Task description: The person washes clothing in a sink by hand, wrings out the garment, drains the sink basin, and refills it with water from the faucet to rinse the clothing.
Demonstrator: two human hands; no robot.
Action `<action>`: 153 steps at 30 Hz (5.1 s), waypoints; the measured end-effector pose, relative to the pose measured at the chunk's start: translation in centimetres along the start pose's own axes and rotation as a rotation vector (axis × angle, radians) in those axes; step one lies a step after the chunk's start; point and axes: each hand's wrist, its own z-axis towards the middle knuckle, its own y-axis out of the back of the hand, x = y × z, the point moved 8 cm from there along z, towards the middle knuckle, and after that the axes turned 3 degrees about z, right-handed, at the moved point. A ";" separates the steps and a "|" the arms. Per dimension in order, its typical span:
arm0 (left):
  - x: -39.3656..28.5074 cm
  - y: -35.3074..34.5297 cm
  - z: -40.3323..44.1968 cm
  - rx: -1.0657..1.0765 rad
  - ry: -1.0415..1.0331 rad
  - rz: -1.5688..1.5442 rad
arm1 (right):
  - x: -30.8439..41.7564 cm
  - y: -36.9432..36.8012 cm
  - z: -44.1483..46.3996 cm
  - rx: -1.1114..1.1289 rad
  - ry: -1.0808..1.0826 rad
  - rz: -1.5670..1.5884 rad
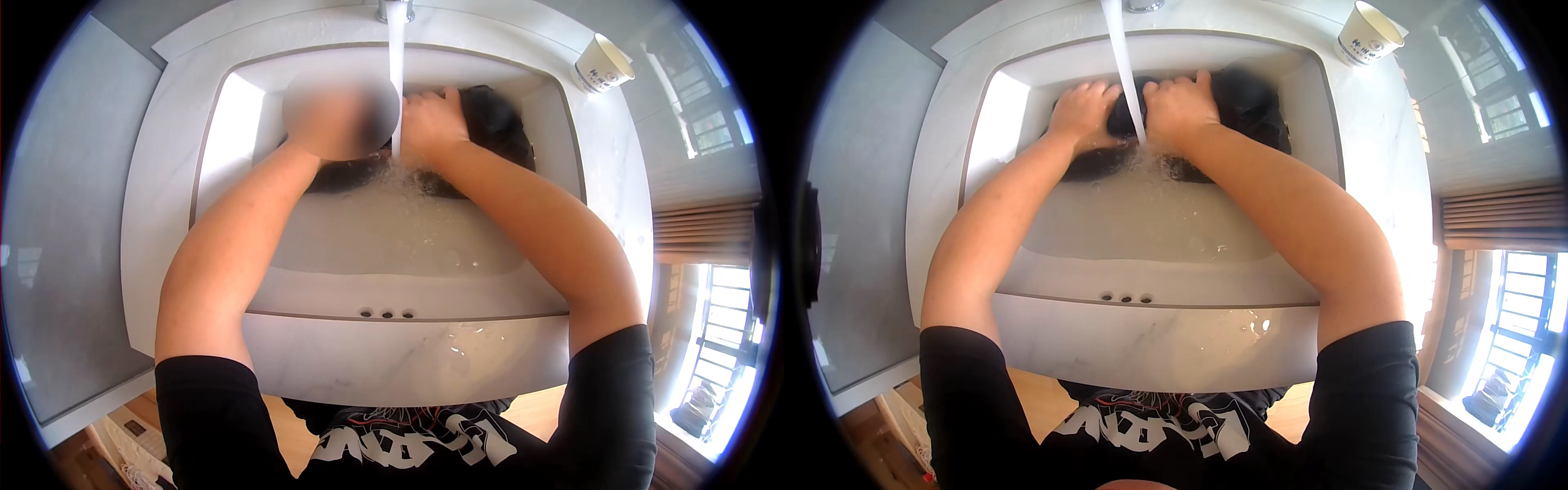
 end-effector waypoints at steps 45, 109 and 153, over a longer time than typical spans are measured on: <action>-1.4 1.1 -0.7 0.221 0.008 -0.023 | 0.3 -0.2 -0.7 -0.018 0.056 -0.102; 1.0 8.0 -10.2 -0.014 0.059 -0.649 | 0.0 8.1 -11.1 -0.100 0.221 0.077; -3.0 5.3 -10.8 0.031 -0.365 -0.274 | 0.7 7.2 -12.5 0.073 0.194 0.051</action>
